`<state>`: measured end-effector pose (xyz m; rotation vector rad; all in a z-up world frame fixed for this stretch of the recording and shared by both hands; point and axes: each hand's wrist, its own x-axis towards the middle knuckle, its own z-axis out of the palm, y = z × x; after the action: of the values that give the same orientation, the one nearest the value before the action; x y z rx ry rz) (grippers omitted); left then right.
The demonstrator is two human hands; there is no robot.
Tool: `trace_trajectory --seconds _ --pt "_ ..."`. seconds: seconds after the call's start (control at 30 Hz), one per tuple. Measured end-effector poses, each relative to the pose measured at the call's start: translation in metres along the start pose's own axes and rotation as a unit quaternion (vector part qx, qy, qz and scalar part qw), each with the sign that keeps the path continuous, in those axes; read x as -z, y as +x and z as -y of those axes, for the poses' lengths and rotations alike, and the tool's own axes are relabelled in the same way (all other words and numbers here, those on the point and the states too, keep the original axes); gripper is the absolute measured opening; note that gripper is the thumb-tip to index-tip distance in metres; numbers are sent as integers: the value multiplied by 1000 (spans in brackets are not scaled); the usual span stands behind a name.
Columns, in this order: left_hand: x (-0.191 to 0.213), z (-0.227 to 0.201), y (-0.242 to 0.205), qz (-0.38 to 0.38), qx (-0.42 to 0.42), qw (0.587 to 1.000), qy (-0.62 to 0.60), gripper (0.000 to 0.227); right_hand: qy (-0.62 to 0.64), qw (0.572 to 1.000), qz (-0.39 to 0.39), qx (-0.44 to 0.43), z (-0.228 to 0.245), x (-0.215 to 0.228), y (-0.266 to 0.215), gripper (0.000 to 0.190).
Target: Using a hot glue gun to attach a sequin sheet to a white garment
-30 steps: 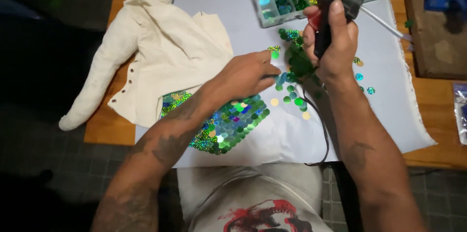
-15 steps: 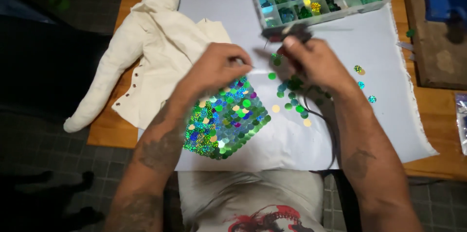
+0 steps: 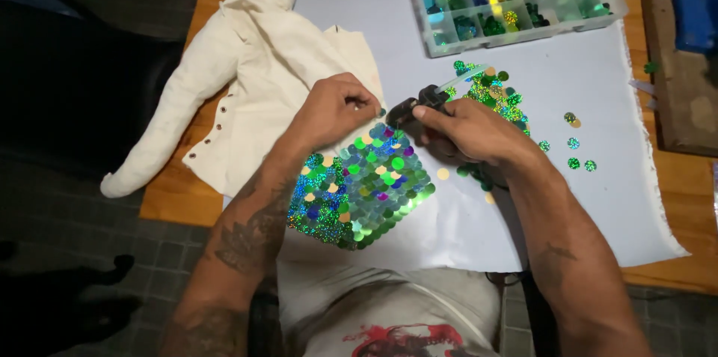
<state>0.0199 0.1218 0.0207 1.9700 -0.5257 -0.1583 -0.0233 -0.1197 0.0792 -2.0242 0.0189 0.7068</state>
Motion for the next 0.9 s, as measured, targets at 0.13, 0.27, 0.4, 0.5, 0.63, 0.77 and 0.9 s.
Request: trace_trajectory --seconds 0.13,0.27,0.4,0.5,0.63,0.77,0.9 --pt "-5 8 0 -15 -16 1000 4 11 -6 1000 3 -15 -7 3 8 51" --pt "-5 4 0 -8 -9 1000 23 11 -67 996 -38 -49 5 4 3 53" --pt "-5 2 0 -6 3 1000 29 12 -162 982 -55 -76 21 3 -8 58" --pt "-4 -1 0 -3 8 1000 26 11 -171 981 -54 -72 21 3 -8 58" --pt "-6 4 1 -6 11 999 40 13 -189 977 -56 -77 26 4 -15 63" --pt "-7 4 1 4 15 999 48 12 -177 979 -77 -70 18 8 -14 62" --pt "-10 6 2 14 11 998 57 13 -139 983 -103 -62 3 14 -11 63"
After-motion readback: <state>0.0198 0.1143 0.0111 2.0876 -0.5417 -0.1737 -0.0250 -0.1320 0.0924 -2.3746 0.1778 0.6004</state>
